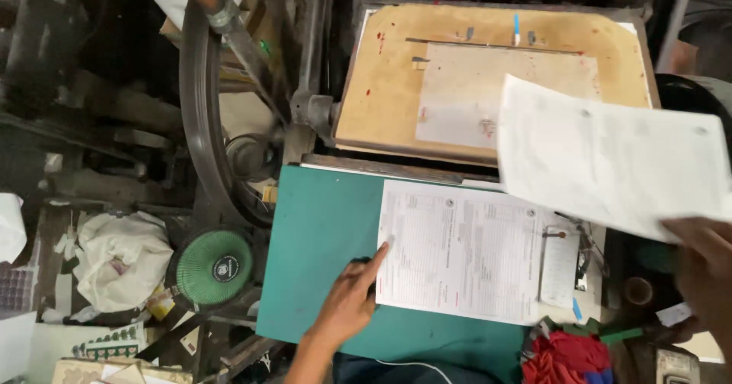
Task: The person operates a manual printing press by placing paper sheets onto the platen and removing them after each impression. The process is repeated as the person feeds blank paper and sets aside printed sheets while turning a flywheel.
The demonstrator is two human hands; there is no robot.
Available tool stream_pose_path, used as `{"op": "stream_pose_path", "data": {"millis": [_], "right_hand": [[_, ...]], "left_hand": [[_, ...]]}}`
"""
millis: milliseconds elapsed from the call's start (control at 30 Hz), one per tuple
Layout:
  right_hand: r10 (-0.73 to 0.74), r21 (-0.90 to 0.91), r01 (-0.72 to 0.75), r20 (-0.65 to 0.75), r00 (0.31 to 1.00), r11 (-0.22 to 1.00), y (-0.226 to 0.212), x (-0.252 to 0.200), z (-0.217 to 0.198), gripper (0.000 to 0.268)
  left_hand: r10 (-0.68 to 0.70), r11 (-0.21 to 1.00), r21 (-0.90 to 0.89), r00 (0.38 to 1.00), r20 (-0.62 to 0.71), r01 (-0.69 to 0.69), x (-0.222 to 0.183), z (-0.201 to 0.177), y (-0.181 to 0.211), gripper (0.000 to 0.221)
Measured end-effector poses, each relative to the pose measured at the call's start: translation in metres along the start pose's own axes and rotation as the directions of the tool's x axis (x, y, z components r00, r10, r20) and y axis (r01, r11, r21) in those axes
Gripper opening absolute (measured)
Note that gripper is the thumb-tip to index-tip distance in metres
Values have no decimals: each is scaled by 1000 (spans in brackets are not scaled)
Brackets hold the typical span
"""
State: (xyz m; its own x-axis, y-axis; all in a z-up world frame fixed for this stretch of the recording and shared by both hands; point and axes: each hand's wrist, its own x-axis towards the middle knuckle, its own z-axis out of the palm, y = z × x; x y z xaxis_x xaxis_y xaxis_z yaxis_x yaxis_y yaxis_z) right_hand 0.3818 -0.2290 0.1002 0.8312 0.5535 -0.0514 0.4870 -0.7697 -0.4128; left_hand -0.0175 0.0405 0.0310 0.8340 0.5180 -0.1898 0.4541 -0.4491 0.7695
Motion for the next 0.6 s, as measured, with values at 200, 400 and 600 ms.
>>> {"op": "stream_pose_path", "data": {"millis": [200,400,600], "right_hand": [[-451,-584,374,15,893,721,-94,101,17,19],[-451,-424,430,55,891,797,-78,190,79,21],[-638,-572,607,180,749,552,-132,141,57,58]], "left_hand": [[-183,951,226,973,-143,212,77,-156,21,66],[407,856,511,707,-578,-76,262,-290,-64,67],[260,741,635,780,-570,217,379,-352,-148,93]]}}
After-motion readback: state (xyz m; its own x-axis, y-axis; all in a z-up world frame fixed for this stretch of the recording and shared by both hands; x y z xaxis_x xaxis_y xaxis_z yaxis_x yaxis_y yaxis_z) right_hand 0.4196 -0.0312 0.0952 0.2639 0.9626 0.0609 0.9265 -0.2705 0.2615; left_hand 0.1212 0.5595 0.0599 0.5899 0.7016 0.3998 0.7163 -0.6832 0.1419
